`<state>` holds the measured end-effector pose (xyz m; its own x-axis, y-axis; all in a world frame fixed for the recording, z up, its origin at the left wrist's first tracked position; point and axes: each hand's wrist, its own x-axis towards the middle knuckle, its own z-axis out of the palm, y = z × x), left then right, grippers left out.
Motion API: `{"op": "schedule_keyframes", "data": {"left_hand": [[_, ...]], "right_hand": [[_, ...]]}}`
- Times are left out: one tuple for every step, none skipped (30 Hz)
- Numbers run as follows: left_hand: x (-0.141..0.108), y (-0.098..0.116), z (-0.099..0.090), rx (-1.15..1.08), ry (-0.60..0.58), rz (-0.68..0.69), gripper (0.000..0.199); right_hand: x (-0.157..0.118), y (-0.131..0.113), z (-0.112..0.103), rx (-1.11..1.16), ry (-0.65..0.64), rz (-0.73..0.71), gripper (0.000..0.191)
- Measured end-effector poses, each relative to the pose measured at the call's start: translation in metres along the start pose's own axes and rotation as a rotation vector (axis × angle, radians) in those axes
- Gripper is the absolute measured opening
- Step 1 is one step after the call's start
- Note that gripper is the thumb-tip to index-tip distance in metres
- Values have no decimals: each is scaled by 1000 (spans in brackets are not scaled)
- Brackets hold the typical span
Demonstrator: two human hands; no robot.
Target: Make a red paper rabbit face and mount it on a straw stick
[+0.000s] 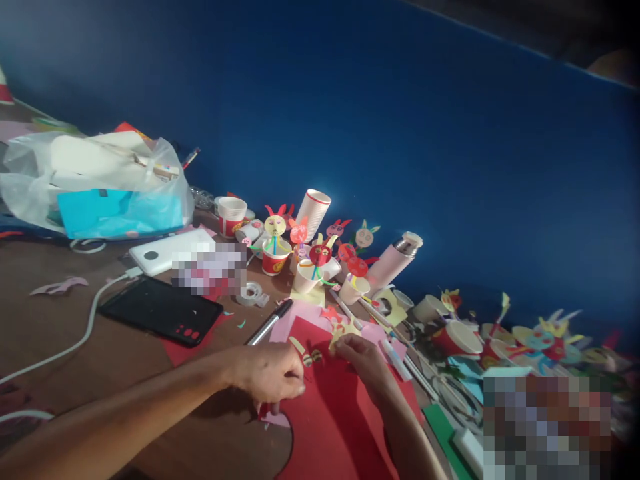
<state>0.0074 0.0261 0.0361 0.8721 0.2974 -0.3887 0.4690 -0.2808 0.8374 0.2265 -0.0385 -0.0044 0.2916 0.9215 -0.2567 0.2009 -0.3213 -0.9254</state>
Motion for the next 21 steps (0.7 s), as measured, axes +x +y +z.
{"op": "schedule_keyframes", "data": {"left_hand": [[2, -1, 1, -20, -12, -18, 20], [4, -2, 2, -59, -26, -38, 19], [6, -3, 2, -108, -43, -55, 16], [9, -5, 1, -153, -54, -64, 13], [12, -6, 1, -189, -65, -69, 10], [14, -8, 0, -215, -73, -69, 8], [15, -10, 0, -230, -83, -65, 7], [16, -11, 0, -238, -91, -59, 9], [16, -12, 0, -242, -99, -51, 11], [16, -13, 1, -245, -107, -41, 14], [16, -13, 2, -247, -114, -30, 17], [15, -13, 2, -247, -122, -24, 20], [15, -13, 3, -244, -132, -24, 23], [15, -13, 4, -237, -140, -28, 26], [15, -13, 4, -228, -148, -35, 30], [14, -12, 4, -217, -154, -41, 33], [14, -12, 5, -201, -155, -43, 36], [13, -12, 5, -179, -153, -42, 38], [12, -11, 5, -150, -149, -39, 40], [11, -11, 4, -115, -146, -37, 40], [9, -10, 4, -76, -141, -35, 40]], "right_hand": [[2, 2, 2, -13, -5, 1, 27], [4, 4, 4, -20, -12, 2, 27], [5, 5, 6, -23, -19, 4, 26], [6, 5, 8, -25, -24, 6, 26], [6, 6, 9, -27, -27, 8, 25], [7, 6, 10, -29, -32, 8, 25], [6, 6, 10, -31, -40, 10, 25], [6, 6, 11, -32, -51, 14, 25], [5, 6, 11, -31, -61, 20, 26], [5, 7, 11, -30, -71, 28, 27], [4, 7, 12, -28, -79, 36, 28], [3, 8, 12, -25, -84, 41, 29], [2, 8, 13, -20, -86, 46, 30], [1, 8, 13, -16, -89, 51, 31], [1, 8, 14, -12, -90, 56, 31], [0, 8, 14, -9, -92, 61, 32], [-1, 8, 15, -5, -94, 65, 32], [-1, 8, 15, 0, -97, 68, 33], [-1, 9, 16, 6, -97, 69, 33], [-2, 10, 16, 15, -95, 68, 33], [-2, 11, 16, 25, -93, 68, 34]]}}
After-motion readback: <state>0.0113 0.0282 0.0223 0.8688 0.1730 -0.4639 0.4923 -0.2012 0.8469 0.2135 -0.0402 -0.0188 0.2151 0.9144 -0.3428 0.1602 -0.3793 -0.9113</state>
